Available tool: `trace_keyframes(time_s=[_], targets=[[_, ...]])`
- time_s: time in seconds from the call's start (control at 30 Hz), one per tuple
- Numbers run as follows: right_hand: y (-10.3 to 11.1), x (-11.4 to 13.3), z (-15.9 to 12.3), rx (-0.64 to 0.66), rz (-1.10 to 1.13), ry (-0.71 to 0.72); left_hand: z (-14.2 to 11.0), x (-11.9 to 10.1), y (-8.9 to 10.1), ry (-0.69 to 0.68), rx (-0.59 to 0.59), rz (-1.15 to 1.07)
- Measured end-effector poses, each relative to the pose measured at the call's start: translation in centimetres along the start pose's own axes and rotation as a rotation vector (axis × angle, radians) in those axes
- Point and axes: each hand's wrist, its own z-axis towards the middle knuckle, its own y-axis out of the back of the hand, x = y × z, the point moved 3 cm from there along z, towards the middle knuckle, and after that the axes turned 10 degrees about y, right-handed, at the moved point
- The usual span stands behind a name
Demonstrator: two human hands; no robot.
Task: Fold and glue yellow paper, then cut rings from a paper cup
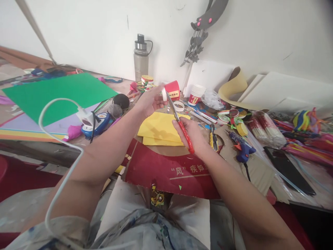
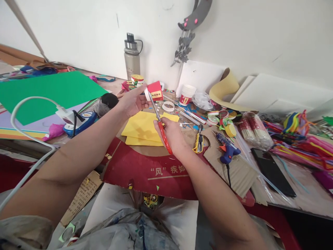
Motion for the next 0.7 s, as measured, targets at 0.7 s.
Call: trace_keyframes(time_s=[0.7], targets=[[-0.1, -0.1, -0.1, 0.062, 0.158, -0.058, -1.2, -0.9, -0.5, -0.209, -0.071, -0.08]])
